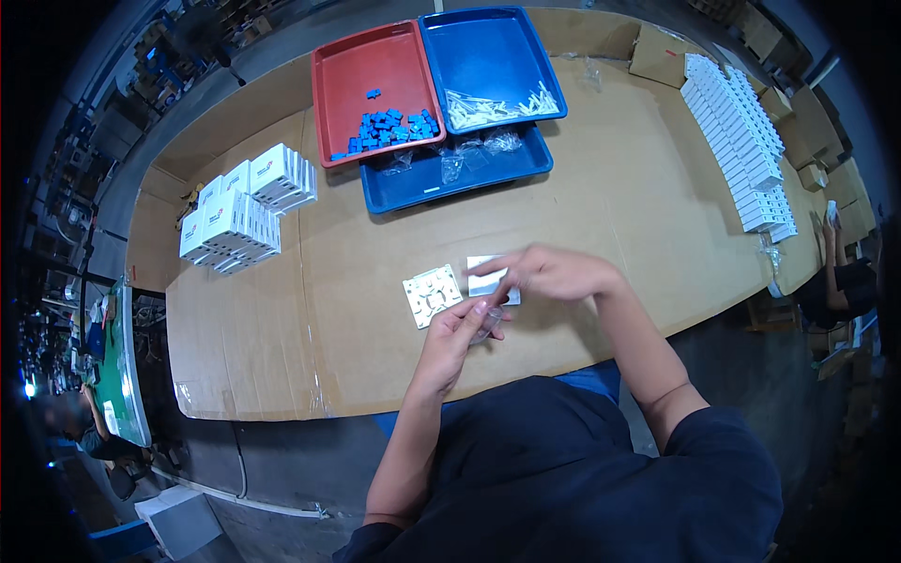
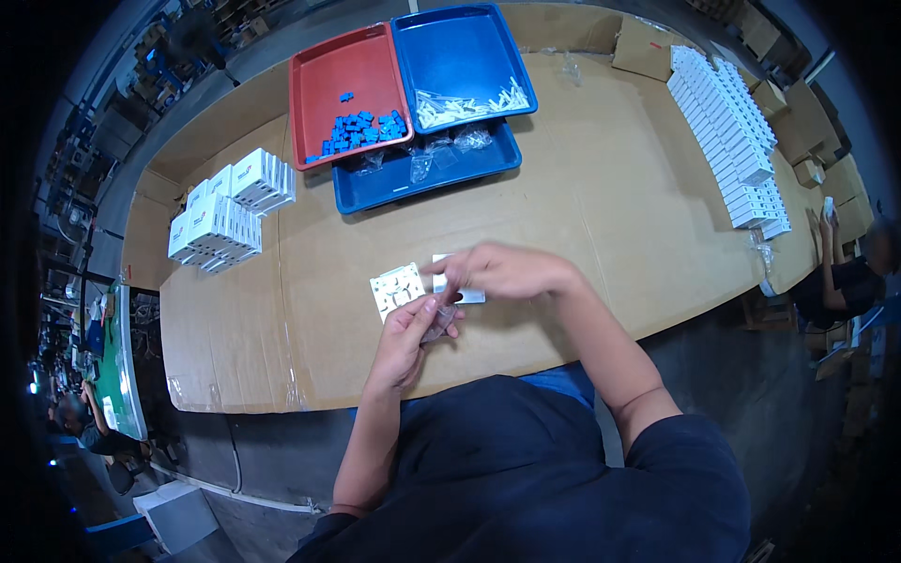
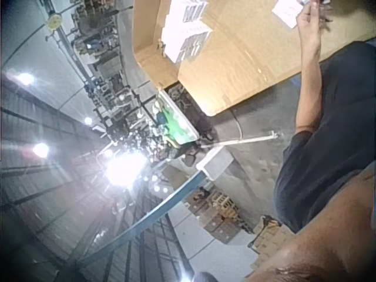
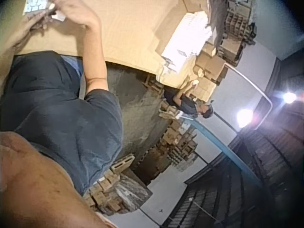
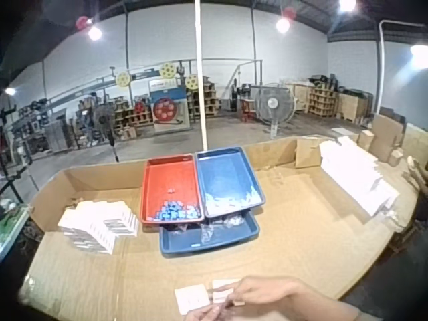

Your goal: The person picks up a blue component and fits it into a white base, then snaps a white cover onto the base and places the unit on a stack. Next, they take a small plastic bag and place several white components and screws inside it.

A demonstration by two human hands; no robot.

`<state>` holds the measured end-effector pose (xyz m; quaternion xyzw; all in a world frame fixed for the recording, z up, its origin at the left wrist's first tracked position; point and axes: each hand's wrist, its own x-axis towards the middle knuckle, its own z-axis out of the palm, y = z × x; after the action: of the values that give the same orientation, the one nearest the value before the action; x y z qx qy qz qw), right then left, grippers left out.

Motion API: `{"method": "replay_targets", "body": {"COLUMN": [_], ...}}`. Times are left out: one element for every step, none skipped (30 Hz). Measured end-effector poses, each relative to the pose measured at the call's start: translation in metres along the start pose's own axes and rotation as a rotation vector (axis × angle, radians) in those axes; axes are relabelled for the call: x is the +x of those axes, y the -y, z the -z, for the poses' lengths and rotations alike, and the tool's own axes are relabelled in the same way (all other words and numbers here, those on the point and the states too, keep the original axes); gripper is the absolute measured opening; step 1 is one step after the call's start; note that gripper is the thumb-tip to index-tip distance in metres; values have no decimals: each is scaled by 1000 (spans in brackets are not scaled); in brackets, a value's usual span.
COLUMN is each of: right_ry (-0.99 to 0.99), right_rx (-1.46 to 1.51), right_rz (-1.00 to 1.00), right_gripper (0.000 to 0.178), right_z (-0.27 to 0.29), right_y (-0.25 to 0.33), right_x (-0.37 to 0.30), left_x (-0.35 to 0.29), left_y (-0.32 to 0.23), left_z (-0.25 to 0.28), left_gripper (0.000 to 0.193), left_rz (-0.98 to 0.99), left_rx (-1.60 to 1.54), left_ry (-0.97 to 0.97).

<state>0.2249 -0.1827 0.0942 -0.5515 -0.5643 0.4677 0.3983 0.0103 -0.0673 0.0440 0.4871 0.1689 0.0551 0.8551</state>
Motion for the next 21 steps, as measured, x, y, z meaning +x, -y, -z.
{"method": "replay_targets", "body": {"right_ry": [-124, -252, -380, -527, -671, -749, -827, -863, -897, -906, -844, -770, -767, -692, -616, -617, -609, -602, -600, -595, -592], "right_rx": [35, -42, -121, -252, -382, -472, -563, -689, -812, -820, -979, -1133, -1132, -1176, -1219, -1218, -1202, -1185, -1185, -1205, -1226], "right_rz": [110, 35, -41, -28, -12, -75, -137, -156, -172, -174, -191, -203, -192, -216, -241, -236, -292, -349, -348, -363, -378], "right_gripper": [47, 41, 35, 29, 24, 24, 24, 23, 21, 21, 19, 16, 16, 13, 10, 10, 9, 8, 8, 9, 11], "right_z": [16, 33, 54, 78, 103, 127, 150, 172, 192, 217, 240, 252, 251, 251, 250, 253, 255, 258, 260, 261, 262], "right_y": [-3, 2, 8, 3, -7, -13, -20, -29, -41, -57, -73, -81, -79, -76, -74, -76, -77, -78, -79, -79, -80], "right_x": [2, 8, 15, 23, 34, 45, 56, 67, 79, 83, 86, 92, 100, 106, 112, 115, 119, 122, 124, 126, 127], "left_x": [1, 0, -2, -3, -5, -8, -9, -11, -12, -12, -12, -13, -18, -22, -26, -30, -33, -36, -38, -39, -40], "left_y": [0, 1, 2, 3, 4, 6, 9, 12, 16, 20, 24, 26, 24, 25, 26, 27, 27, 26, 26, 27, 27], "left_z": [1, 4, 6, 6, 6, 7, 8, 8, 9, 10, 11, 13, 12, 14, 17, 18, 19, 21, 22, 24, 25], "left_gripper": [41, 41, 42, 42, 42, 42, 42, 42, 41, 41, 42, 43, 45, 45, 45, 45, 45, 45, 45, 45, 47], "left_rz": [-6, 15, 35, 30, 39, 48, 41, 57, 73, 70, 99, 126, 130, 124, 114, 106, 105, 103, 101, 101, 111], "left_rx": [1, -15, -32, -31, -56, -80, -78, -85, -90, -89, -75, -63, -54, -53, -65, -74, -72, -110, -152, -153, -143], "left_ry": [4, -25, -53, -44, -70, -99, -95, -105, -118, -107, -95, -92, -130, -136, -146, -153, -155, -153, -152, -152, -154]}}
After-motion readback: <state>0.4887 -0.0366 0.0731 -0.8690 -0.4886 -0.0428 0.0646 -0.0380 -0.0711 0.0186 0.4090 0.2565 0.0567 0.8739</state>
